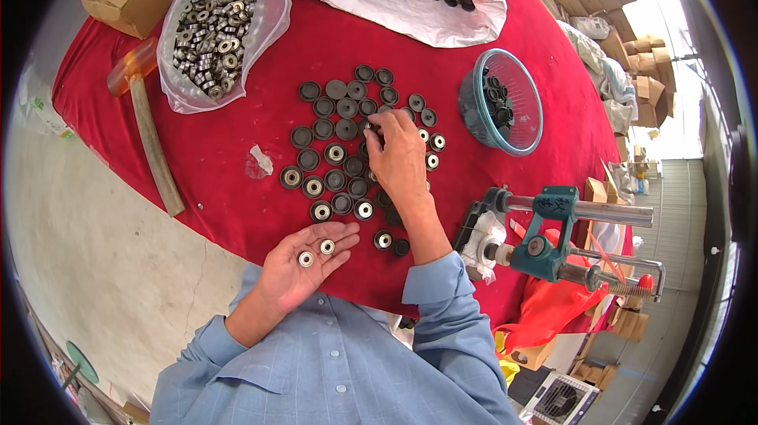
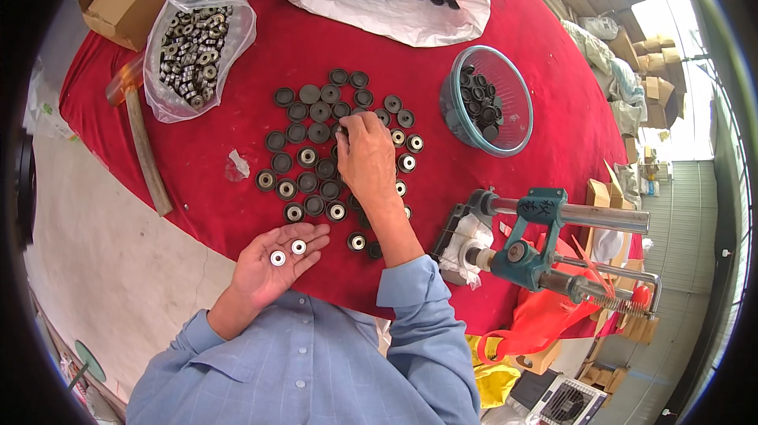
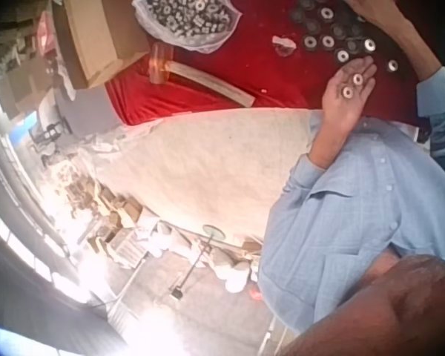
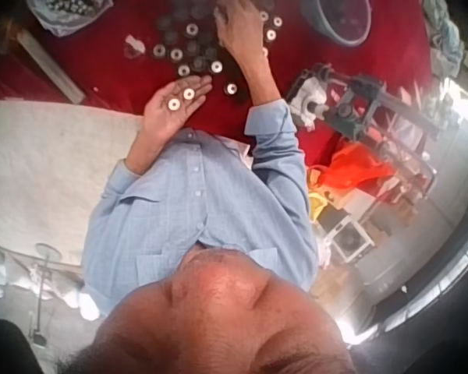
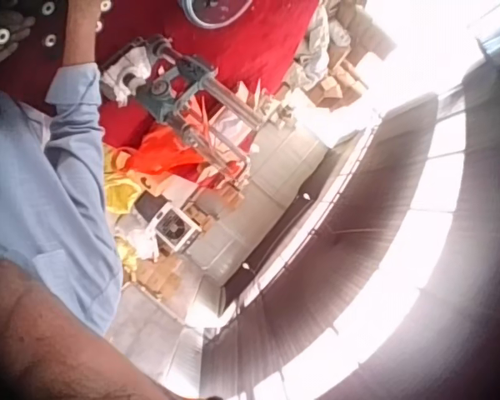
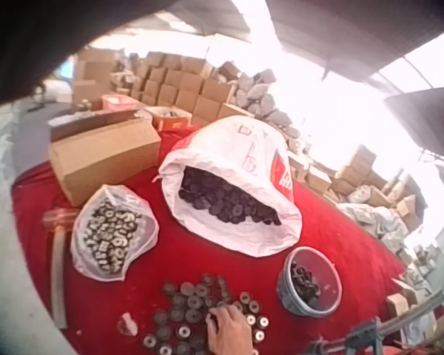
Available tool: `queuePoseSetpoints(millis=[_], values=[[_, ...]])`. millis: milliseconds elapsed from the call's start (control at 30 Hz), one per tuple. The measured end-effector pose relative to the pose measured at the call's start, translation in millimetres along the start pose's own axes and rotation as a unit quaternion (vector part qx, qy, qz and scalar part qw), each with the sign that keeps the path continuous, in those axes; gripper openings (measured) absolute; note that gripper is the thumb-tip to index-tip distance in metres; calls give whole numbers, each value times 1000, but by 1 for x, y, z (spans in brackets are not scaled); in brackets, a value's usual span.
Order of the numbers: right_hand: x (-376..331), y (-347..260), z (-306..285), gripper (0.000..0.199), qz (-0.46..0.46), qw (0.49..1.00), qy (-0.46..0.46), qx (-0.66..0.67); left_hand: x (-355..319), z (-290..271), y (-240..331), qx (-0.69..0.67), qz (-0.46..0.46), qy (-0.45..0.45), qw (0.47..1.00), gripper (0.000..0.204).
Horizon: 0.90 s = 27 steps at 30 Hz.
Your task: The person assembles small cylindrical magnets with metal rings by hand on a red table. They pick up magnets and rings, align them, and press them together, occasionally using a rubber mallet to secure the fit. The assembled units are placed into a blue basket, and the person continues the process with additional components from plastic bags.
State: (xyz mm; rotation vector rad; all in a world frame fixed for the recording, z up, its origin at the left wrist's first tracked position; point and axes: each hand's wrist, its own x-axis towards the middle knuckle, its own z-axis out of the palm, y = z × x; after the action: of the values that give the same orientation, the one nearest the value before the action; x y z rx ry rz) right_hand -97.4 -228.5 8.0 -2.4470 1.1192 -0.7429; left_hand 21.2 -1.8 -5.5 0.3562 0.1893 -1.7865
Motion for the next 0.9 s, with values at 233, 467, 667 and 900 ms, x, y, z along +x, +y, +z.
queuePoseSetpoints(millis=[233, 467, 667, 900], values=[[-6, 2, 0, 18, -65, 997, 18, -25, 1, -1, 0, 17, -4, -5, 1000, 54], [-15, -9, -8, 33, -109, 987, -17, -115, 1, -2, 2, 26, -9, -13, 1000, 54], [-29, -16, -4, 48, -114, 977, -22, -177, 1, -3, 1, 30, -10, -15, 999, 55], [-34, -21, -3, 50, -90, 977, -23, -193, 1, -6, -1, 37, -9, -13, 999, 55]])
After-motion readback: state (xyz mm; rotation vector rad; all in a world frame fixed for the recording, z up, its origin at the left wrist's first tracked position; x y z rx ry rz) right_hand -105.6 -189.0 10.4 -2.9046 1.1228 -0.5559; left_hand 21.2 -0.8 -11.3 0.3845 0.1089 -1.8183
